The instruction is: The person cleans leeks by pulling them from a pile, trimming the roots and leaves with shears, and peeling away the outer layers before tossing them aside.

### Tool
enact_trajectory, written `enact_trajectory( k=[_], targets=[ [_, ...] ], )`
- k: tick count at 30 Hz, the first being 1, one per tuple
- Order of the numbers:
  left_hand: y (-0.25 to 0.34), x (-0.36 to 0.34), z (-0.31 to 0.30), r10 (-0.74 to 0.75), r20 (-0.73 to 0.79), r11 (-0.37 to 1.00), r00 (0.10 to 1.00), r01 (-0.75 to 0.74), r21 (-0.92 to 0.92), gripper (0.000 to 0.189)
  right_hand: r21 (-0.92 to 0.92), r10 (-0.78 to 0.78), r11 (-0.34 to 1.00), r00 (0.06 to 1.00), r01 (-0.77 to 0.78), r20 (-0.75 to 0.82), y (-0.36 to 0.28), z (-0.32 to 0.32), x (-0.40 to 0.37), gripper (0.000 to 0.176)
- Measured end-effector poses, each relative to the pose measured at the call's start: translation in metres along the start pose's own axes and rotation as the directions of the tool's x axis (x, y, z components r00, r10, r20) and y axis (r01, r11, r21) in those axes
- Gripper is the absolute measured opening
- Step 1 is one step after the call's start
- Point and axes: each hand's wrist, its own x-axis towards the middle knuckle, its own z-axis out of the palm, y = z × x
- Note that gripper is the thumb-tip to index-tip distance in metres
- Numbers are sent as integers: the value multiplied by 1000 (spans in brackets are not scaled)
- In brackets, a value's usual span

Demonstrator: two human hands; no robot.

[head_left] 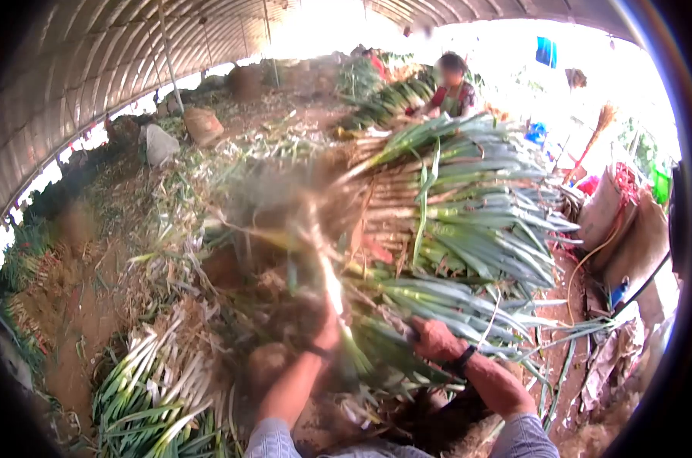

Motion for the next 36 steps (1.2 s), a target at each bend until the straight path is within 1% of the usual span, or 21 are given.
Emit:
enact_trajectory(
  k=[1,2,4,7,8,9,10,13,14,16,17,20,21,24,25,28,29,31,33,36],
  targets=[
    [-3,-5,5,-24,-39,995,999,27,94,49,-1,-12,1000,1000,12,-4,0,2,3,20],
    [-6,-5,6,-80,-21,991,997,82,109,52,-5,-24,1000,1000,24,-13,-2,1,5,20],
    [-9,-16,15,-16,18,989,1000,13,147,52,57,45,998,996,-41,-75,-12,-3,11,18],
    [-16,-24,19,-78,134,996,988,73,42,51,26,60,998,989,-57,-133,-10,-5,17,18],
    [-19,-26,21,-99,127,995,987,97,25,50,23,56,998,987,-53,-153,-10,-5,20,18],
    [-21,-28,23,-119,120,993,986,119,8,50,25,8,1000,985,-3,-170,-10,-5,21,19],
    [-25,-29,23,-139,112,990,984,141,-9,49,10,40,999,989,-39,-143,-10,-4,23,19],
    [-35,-30,23,-117,100,993,988,117,3,44,-32,128,991,989,-131,-71,-1,2,29,22],
    [-41,-31,21,-148,54,989,988,148,-1,42,-89,141,986,990,-142,-16,5,4,31,23],
    [-51,-27,17,-206,-43,979,978,205,-16,39,-81,151,986,988,-148,28,7,4,24,22],
    [-55,-26,13,-189,-54,982,980,188,-23,33,-84,184,980,981,-179,56,5,3,21,24],
    [-54,-22,9,-192,-108,980,975,186,-65,31,-112,231,970,961,-216,151,-3,-1,10,25],
    [-52,-22,9,-204,-118,978,972,196,-71,30,-118,206,975,966,-189,157,-1,0,6,28],
    [-41,-32,25,-162,-231,987,959,153,-56,30,-169,162,977,968,-130,190,9,10,-5,29],
    [-44,-28,19,-139,-219,990,966,141,-9,30,-159,132,982,971,-100,202,12,13,-6,29],
    [-55,-18,9,-110,-227,994,968,101,-51,33,-166,120,982,972,-87,202,17,19,-4,29],
    [-62,-17,1,-132,-205,991,970,126,-45,41,-159,120,983,975,-90,190,16,20,-2,29],
    [-93,-6,-34,-21,-29,969,999,27,244,45,-144,113,986,980,-90,161,14,22,4,29],
    [-100,-16,-29,-147,-42,989,988,147,4,45,-145,125,985,974,-98,190,19,29,12,29],
    [-120,-15,-50,-183,-123,981,975,190,46,43,-138,142,984,966,-114,216,24,39,23,27]
  ],
)
